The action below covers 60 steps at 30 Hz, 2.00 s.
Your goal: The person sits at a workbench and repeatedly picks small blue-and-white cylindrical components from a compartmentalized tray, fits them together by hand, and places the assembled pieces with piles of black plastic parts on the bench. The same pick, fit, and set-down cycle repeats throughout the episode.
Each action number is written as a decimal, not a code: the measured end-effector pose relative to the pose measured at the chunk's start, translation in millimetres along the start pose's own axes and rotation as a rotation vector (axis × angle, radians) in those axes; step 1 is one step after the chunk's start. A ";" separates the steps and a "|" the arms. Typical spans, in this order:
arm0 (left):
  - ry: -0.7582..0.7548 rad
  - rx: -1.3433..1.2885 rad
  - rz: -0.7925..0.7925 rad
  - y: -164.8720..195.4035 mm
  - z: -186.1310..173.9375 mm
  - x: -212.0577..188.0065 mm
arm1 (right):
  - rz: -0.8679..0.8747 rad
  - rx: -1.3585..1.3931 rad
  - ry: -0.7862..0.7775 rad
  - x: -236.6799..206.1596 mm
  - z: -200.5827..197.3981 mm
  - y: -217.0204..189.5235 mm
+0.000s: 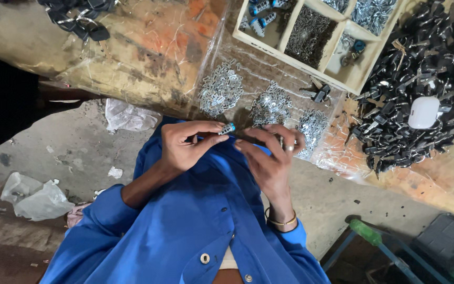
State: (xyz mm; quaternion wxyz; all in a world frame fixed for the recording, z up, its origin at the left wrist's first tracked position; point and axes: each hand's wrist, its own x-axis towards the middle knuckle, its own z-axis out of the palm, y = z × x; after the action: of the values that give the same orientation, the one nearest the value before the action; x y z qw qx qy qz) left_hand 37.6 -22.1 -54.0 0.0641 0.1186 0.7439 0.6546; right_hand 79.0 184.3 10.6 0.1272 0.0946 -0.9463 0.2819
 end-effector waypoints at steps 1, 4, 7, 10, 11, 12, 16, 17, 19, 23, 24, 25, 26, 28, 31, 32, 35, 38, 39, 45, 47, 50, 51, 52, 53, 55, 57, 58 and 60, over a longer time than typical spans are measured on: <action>-0.009 0.007 -0.006 0.5 1.5 0.2 | 0.014 0.062 -0.005 -2.3 0.5 2.2; -0.028 0.032 -0.024 1.8 9.0 1.3 | 0.198 0.137 0.051 -9.0 2.8 5.9; -0.032 0.033 -0.036 3.4 14.3 1.4 | 0.290 0.164 0.133 -10.6 7.1 2.9; -0.039 0.010 -0.017 3.8 17.4 1.3 | 0.366 0.235 0.088 -9.4 9.2 -3.1; -0.044 0.021 -0.016 3.7 17.4 1.3 | 0.346 0.241 0.068 -8.8 8.6 -4.3; -0.048 0.032 -0.015 3.6 17.8 0.8 | 0.326 0.248 0.048 -8.6 7.5 -5.2; -0.064 0.004 0.010 2.9 16.7 -0.4 | 0.358 0.379 0.019 -7.5 7.9 -6.9; -0.073 -0.001 0.010 2.8 15.8 -0.4 | 0.390 0.416 0.031 -7.1 9.4 -7.1; -0.091 0.010 0.016 3.1 15.0 -0.8 | 0.453 0.489 0.054 -6.2 13.0 -7.3; -0.107 0.060 0.069 3.6 14.4 -0.7 | 0.453 0.381 0.031 -3.4 13.8 -7.4; -0.105 0.070 0.088 3.6 14.5 -0.6 | 0.439 0.358 0.028 -2.7 12.3 -7.8; -0.108 0.085 0.110 3.5 13.7 -0.4 | 0.425 0.335 0.024 -1.7 10.9 -8.9; -0.112 0.100 0.132 3.1 13.0 0.1 | 0.346 0.268 0.017 -0.7 8.9 -9.5; -0.092 0.111 0.159 2.3 11.7 0.9 | 0.184 0.136 -0.001 1.8 4.6 -10.4; -0.014 0.079 0.147 2.4 6.7 1.0 | 0.273 0.115 -0.102 8.3 1.5 -9.1; 0.017 0.055 0.129 2.8 5.0 0.5 | 0.230 0.049 -0.071 10.8 3.6 -8.6; 0.073 0.023 0.087 4.0 -4.2 -0.1 | 0.150 -0.102 -0.043 17.3 12.0 -9.9; 0.084 0.028 0.064 4.3 -10.8 0.5 | 0.176 -0.144 -0.080 18.4 14.4 -11.9; 0.083 0.032 0.056 4.5 -11.7 0.3 | 0.193 -0.137 -0.068 17.4 13.6 -13.1; 0.085 0.001 0.021 5.2 -9.9 1.1 | 0.145 -0.229 -0.160 10.5 11.5 -12.8; 0.072 -0.003 0.041 5.8 -9.9 1.0 | 0.131 -0.238 -0.154 8.9 13.1 -10.6; 0.077 0.038 0.013 5.9 -9.2 1.2 | 0.135 -0.196 -0.114 6.2 12.9 -6.8; 0.082 0.061 -0.007 5.8 -8.8 1.3 | 0.148 -0.175 -0.122 5.0 12.3 -6.4; 0.082 0.052 0.001 5.5 -7.8 1.0 | 0.161 -0.154 -0.132 3.6 11.2 -5.7; 0.083 0.045 0.010 5.3 -7.9 1.1 | 0.133 -0.142 -0.120 2.8 10.7 -5.6; 0.081 0.032 0.026 5.0 -7.1 0.7 | 0.080 -0.120 -0.094 1.0 8.6 -4.7; 0.077 0.024 0.045 5.0 -5.9 0.5 | -0.006 -0.091 -0.068 0.7 6.5 -1.4; 0.067 0.025 0.037 5.4 -4.9 0.1 | -0.048 -0.077 -0.055 0.5 5.7 0.4; 0.045 0.028 0.023 6.2 -0.6 -0.3 | 0.056 0.067 -0.060 -0.9 4.6 1.8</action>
State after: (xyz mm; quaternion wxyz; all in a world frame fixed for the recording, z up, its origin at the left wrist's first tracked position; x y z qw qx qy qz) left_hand 38.4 -22.0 -47.8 0.0383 0.1135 0.7528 0.6473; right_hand 78.5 183.3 5.7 0.0879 0.0808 -0.9420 0.3137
